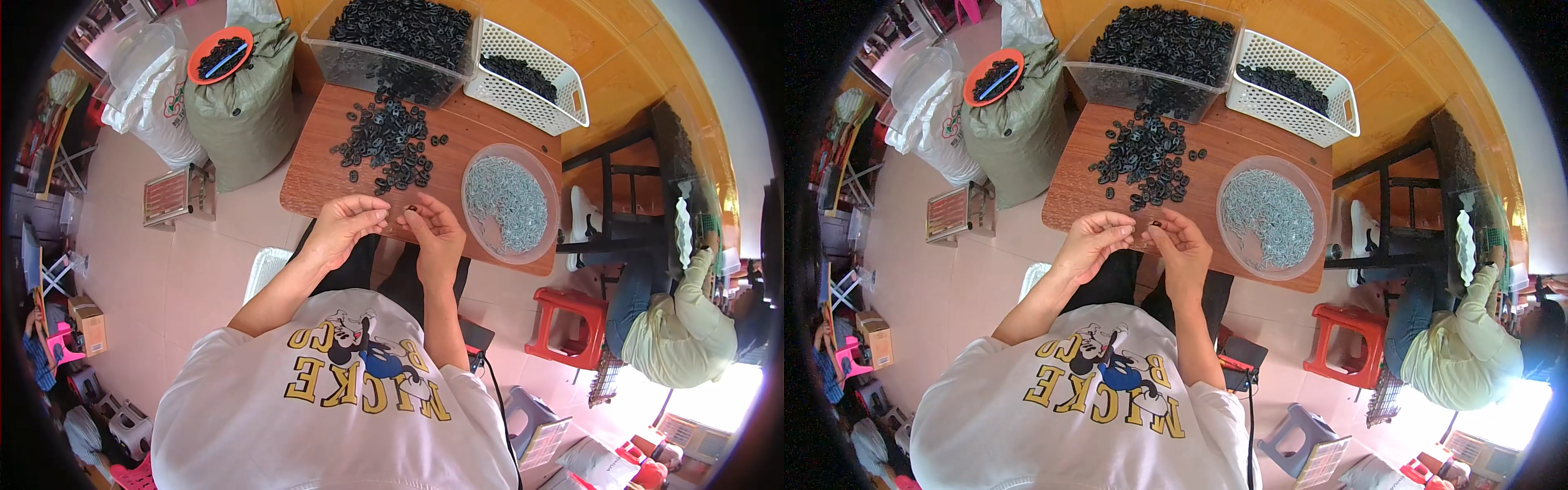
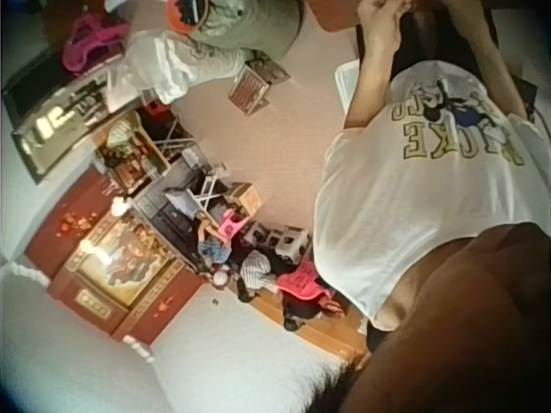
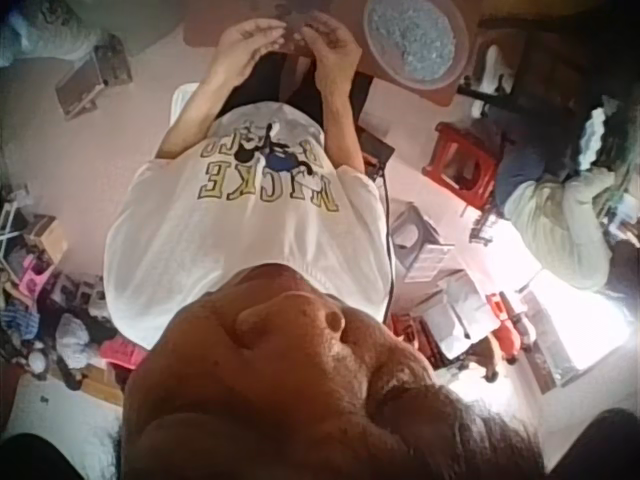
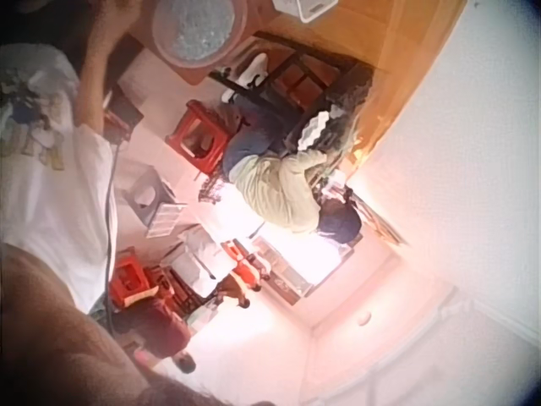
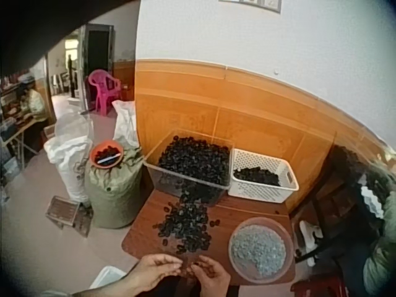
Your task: The person sits on the floor and assembles small black plastic components with light blue metal fasteners. They pick up a black piece, insert a fastener, and place the assembled unit into a clear plastic bowl.
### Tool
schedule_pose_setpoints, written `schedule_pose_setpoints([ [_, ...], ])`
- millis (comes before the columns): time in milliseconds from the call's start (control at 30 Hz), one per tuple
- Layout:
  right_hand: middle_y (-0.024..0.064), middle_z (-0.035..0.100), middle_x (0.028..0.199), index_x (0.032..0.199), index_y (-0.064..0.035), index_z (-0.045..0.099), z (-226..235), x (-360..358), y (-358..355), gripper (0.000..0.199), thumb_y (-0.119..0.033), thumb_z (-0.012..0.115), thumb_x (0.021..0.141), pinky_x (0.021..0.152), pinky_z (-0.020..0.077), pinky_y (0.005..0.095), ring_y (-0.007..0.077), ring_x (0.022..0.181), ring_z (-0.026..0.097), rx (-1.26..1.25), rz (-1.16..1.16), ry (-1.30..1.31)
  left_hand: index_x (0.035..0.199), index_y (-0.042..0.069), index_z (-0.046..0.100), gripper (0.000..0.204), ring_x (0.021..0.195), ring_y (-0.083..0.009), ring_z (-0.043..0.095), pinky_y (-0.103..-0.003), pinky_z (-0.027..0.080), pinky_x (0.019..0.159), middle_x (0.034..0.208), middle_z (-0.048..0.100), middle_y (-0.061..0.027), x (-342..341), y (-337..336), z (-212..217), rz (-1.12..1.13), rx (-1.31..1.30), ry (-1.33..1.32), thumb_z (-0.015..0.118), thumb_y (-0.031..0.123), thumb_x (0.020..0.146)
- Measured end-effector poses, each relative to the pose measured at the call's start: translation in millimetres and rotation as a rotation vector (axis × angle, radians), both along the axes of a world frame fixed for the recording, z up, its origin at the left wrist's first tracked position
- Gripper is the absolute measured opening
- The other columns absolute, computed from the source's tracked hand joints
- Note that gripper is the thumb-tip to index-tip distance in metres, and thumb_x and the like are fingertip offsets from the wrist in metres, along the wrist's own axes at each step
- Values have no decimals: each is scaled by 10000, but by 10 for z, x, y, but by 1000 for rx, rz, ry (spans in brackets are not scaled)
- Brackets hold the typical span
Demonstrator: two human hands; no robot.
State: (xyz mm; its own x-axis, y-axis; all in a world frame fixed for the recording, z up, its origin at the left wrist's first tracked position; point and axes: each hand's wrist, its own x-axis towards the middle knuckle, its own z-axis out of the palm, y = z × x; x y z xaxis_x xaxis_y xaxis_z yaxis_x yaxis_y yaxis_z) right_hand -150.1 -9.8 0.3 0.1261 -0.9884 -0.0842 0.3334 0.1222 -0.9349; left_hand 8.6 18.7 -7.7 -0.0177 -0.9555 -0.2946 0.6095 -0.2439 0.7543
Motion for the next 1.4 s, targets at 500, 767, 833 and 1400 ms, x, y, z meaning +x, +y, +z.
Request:
schedule_pose_setpoints([
  [500, 78, 628, 864, 993, 34, 656, 78, -59, 60, 172, 18, 621, 825, 679, 519, 229, 145, 768, 641, -6, 154, 99, 1015, -39, 591, 205, 804, -145, 645, -256, 534, 721, 893, 653, -109, -12, 34, 74, 18, -174, -191, 634, -26, 815],
  [767, 52, 614, 827, 985, 15, 675, 117, -51, 74, 182, 19, 643, 806, 630, 468, 200, 100, 705, 588, -59, 142, 194, 1010, -39, 599, 197, 806, -138, 638, -251, 526, 739, 900, 654, -100, -6, 37, 84, -10, -187, -222, 636, -21, 817],
  [833, 48, 612, 822, 985, 13, 677, 112, -47, 80, 184, 17, 646, 803, 618, 454, 194, 94, 694, 582, -59, 135, 208, 1008, -38, 600, 193, 804, -135, 636, -250, 525, 735, 903, 654, -100, -7, 42, 95, -18, -190, -230, 634, -21, 819],
  [1400, 33, 600, 776, 983, -8, 685, 157, -37, 155, 181, -16, 652, 805, 579, 425, 193, 76, 655, 557, -159, 90, 395, 969, -24, 620, 171, 745, -124, 629, -238, 515, 687, 853, 656, -80, -35, 84, 105, -3, -162, -282, 654, -19, 802],
])
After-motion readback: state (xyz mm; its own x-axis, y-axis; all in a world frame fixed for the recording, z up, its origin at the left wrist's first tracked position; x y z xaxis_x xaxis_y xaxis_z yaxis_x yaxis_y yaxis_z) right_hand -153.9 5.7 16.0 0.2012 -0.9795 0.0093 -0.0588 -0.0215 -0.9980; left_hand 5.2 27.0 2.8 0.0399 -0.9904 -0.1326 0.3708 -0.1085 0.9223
